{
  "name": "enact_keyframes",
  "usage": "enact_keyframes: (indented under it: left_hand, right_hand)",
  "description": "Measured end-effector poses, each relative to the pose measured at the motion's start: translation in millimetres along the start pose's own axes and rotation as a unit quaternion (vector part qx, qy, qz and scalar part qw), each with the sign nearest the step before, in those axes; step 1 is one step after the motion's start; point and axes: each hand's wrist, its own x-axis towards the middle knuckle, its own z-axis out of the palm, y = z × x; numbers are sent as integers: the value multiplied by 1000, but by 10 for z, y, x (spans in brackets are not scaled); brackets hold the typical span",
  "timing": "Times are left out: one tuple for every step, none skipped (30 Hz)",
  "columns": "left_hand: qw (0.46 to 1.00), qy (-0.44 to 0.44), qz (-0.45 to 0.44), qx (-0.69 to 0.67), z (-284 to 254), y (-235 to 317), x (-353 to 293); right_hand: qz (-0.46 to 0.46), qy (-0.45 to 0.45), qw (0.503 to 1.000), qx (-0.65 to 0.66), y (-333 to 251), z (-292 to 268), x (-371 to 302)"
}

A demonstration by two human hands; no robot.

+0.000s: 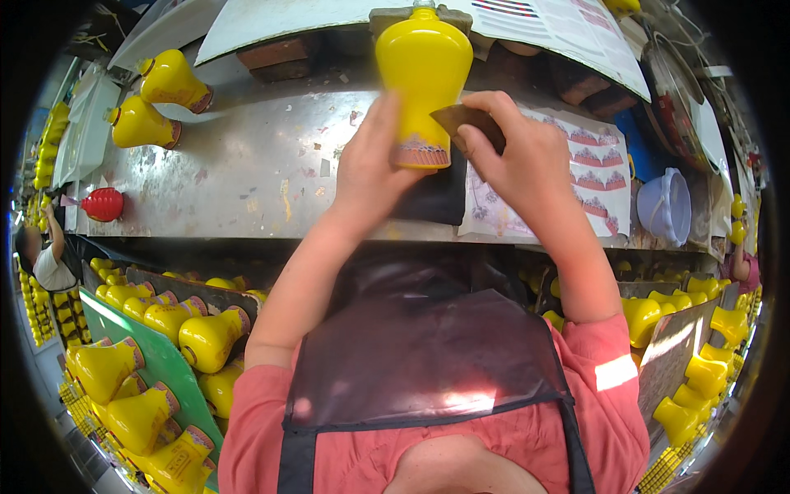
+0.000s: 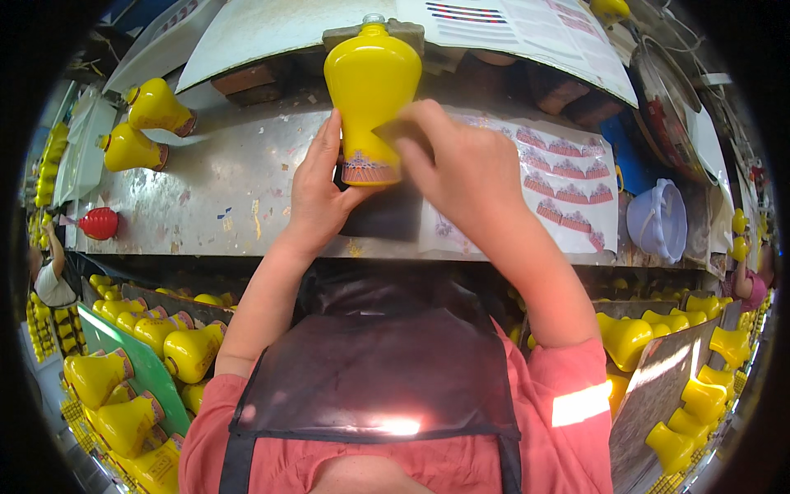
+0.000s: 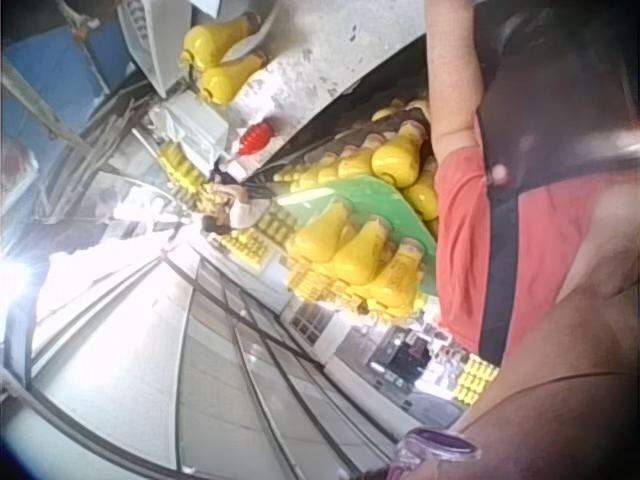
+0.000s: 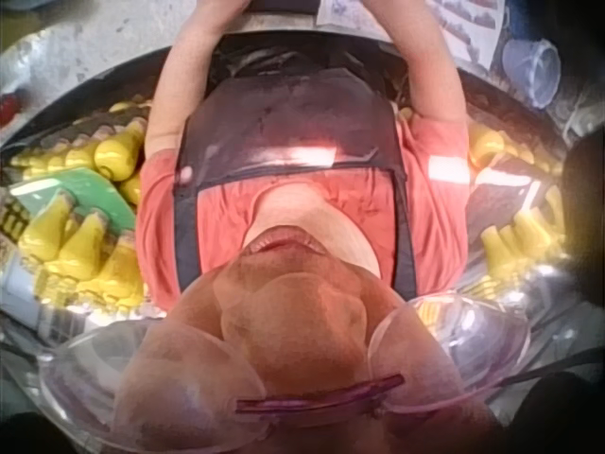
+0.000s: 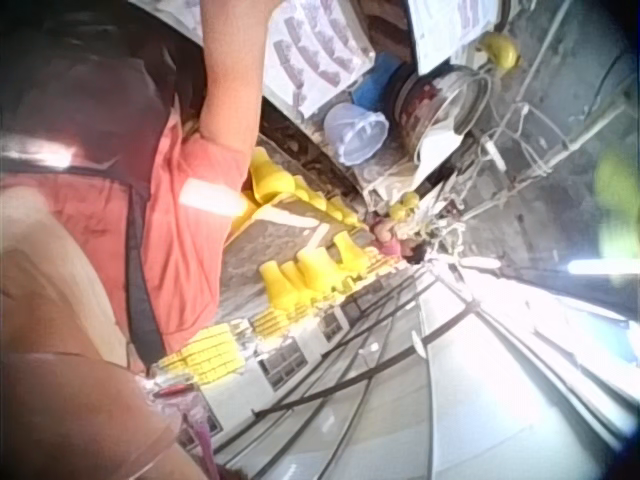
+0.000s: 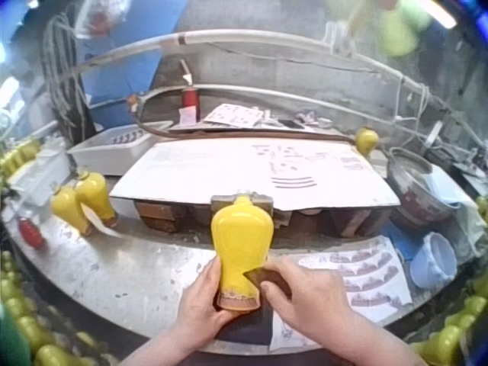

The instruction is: The person applies decorative stickers to yellow ceramic vases. They peel stickers from a sheet, place them on the vase, and smooth them with their fingers. The person handles multiple vases and sticker sheets on a metal workbench.

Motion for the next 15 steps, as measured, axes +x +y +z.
enact_keyframes:
  left_hand:
    - [1000, -16, -11, -25, -5, -10, -5]
    - [1000, -21, -9, -11, -7, -8, -12]
    - [999, -32, -14, 1, -9, 0, -13]
    - [999, -39, -22, 10, -15, 16, -10]
    - [999, -21, -27, 14, -12, 49, -14]
    - [999, 0, -34, 15, 2, 94, -18]
    - [999, 20, -40, 15, 10, 134, -15]
    - [998, 10, -35, 46, 13, 167, -7]
    - [997, -2, -30, 77, 16, 198, -4]
    - [994, -7, -18, 103, 21, 219, 1]
    - [994, -10, -22, 105, 21, 226, 11]
    - [995, -6, -21, 102, 17, 219, 20]
    - [995, 3, -13, 98, 13, 204, 25]
    - [996, 0, -15, 84, 4, 184, 24]
    - [998, 2, -10, 69, -12, 154, 23]
  right_hand:
    - [13, -8, 1000, 21, -32, 13, -61]
    - [27, -16, 999, 41, -55, 19, -137]
    - [45, -82, 995, 28, -63, 40, -203]
    - [77, -97, 992, 28, -65, 77, -268]
    - [111, -83, 990, 27, -34, 93, -319]
    - [130, -72, 988, 43, 1, 107, -364]
    - [165, -71, 982, 51, 37, 112, -404]
    - [189, -67, 977, 65, 70, 117, -435]
    - [221, -61, 970, 76, 85, 124, -469]
    - [224, -48, 969, 95, 90, 131, -497]
    - [232, -33, 966, 110, 76, 146, -525]
    - [242, -6, 964, 112, 65, 150, -548]
    - [223, -5, 965, 141, 35, 174, -570]
    - [207, 7, 966, 156, 1, 197, -594]
    - [175, 4, 969, 176, -7, 203, -600]
